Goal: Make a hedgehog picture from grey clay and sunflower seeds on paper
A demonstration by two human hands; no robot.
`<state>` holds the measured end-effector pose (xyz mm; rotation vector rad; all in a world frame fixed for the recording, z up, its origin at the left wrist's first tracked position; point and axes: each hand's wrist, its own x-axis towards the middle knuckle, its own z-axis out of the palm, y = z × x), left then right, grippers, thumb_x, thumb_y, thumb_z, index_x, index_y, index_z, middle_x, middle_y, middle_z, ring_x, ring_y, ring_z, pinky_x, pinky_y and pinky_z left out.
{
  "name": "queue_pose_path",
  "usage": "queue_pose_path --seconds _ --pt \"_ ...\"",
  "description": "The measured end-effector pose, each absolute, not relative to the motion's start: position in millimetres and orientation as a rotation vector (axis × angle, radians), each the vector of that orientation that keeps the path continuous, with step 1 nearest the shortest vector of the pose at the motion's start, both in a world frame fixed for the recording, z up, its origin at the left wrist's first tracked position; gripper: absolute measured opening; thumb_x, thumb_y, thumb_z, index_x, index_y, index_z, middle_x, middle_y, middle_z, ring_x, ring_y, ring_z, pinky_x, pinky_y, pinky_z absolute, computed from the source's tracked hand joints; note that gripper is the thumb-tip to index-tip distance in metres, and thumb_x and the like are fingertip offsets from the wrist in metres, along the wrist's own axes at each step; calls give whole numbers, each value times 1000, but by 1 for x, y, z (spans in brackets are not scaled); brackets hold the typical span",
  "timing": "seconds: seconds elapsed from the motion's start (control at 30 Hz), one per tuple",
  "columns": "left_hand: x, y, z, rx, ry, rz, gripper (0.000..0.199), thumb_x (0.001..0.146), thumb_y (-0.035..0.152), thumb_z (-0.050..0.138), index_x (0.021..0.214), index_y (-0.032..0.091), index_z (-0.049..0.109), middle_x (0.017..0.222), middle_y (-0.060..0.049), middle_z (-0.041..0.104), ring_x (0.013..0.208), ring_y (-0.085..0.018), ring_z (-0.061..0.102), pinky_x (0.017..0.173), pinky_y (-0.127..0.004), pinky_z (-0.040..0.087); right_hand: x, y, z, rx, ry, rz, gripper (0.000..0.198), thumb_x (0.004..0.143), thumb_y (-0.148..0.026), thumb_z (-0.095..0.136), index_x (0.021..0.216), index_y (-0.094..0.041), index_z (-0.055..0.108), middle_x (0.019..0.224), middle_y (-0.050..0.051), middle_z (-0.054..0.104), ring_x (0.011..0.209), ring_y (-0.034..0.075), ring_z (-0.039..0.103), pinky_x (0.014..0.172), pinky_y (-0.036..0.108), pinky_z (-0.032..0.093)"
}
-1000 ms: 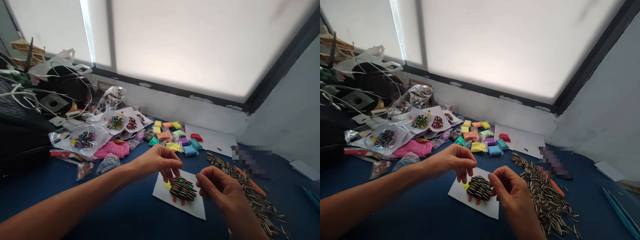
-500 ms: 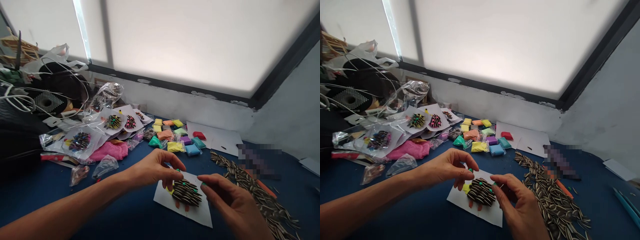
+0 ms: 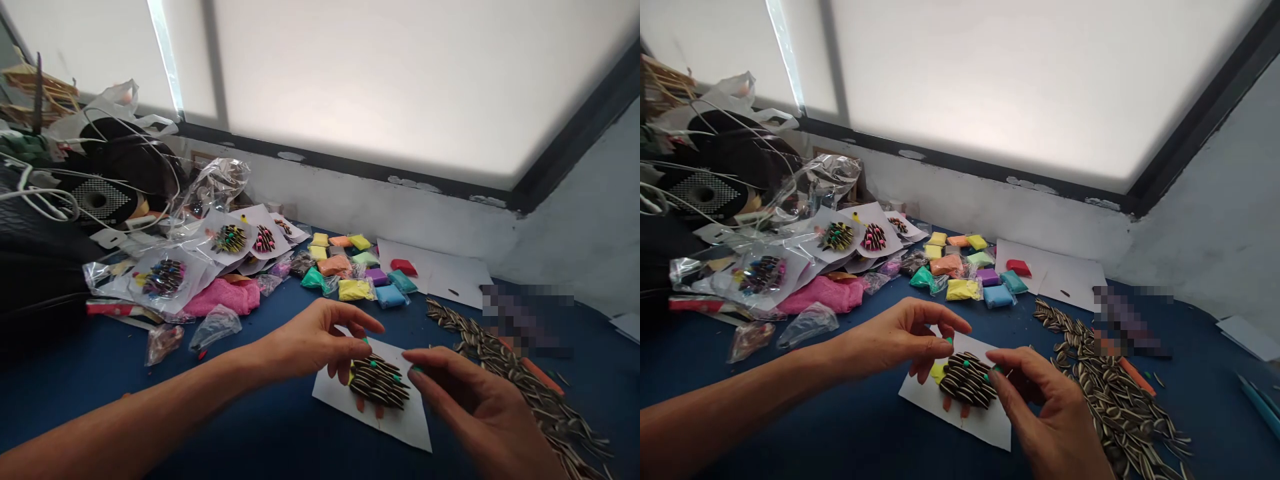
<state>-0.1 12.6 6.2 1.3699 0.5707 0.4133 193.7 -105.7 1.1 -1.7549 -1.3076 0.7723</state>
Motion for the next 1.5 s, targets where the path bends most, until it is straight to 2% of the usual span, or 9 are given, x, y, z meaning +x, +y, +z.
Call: queue_pose_path --seconds 0.2,0.3,0.5,0.63,0.83,1.03,1.23,1.37,1.5 --pt "1 10 8 1338 545 416 33 74 43 79 76 13 64 59 4 60 47 -8 53 48 -20 40 186 -109 7 -1812 -1436 665 38 84 -62 58 73 -26 66 64 -3 60 59 11 56 52 19 44" --pt "1 9 9 1341 527 382 39 76 50 76 71 14 63 55 4 57 44 -7 51 46 -20 38 191 -106 5 -1787 -1546 604 36 89 -59 54 77 -27 68 63 -3 59 57 11 55 52 19 45" --pt "1 11 7 1349 548 393 14 85 24 68 92 13 71 55 5 58 48 -7 53 50 -19 41 207 -101 -3 -1678 -1693 677 30 90 -49 58 108 -30 73 103 3 71 86 17 69 69 24 56" --pt "1 11 5 1338 542 414 16 77 21 74 91 15 69 58 6 59 47 -7 53 48 -19 40 201 -105 -3 -1711 -1522 676 33 87 -53 61 107 -30 73 93 2 72 81 18 69 70 26 56" --pt "2 8 3 1322 518 367 32 78 43 76 77 15 62 58 3 59 46 -8 53 47 -19 39 197 -106 4 -1830 -1623 654 32 88 -57 57 83 -28 70 68 -2 67 61 14 64 54 21 49" --pt "1 7 3 1379 518 381 18 85 29 69 93 13 69 66 2 61 51 -7 55 50 -20 41 205 -104 3 -1747 -1804 634 25 92 -46 55 100 -29 71 92 1 72 75 15 69 64 23 55" --pt "1 7 2 1354 526 376 25 75 32 79 85 15 64 65 4 61 49 -7 54 49 -20 39 205 -105 3 -1847 -1913 494 25 93 -45 52 82 -27 66 67 -2 63 55 13 59 49 23 47" --pt "2 8 -1 1364 500 383 32 79 44 76 83 15 64 60 3 60 49 -8 54 48 -20 39 206 -105 3 -1784 -2021 509 25 95 -41 50 84 -28 68 79 0 69 63 14 64 54 23 49" --pt "2 8 -2 1379 496 396 18 83 31 71 91 14 69 69 3 61 50 -7 55 50 -20 41 206 -105 1 -1842 -1937 497 18 91 -41 54 86 -29 68 69 -2 66 55 13 60 49 22 47"
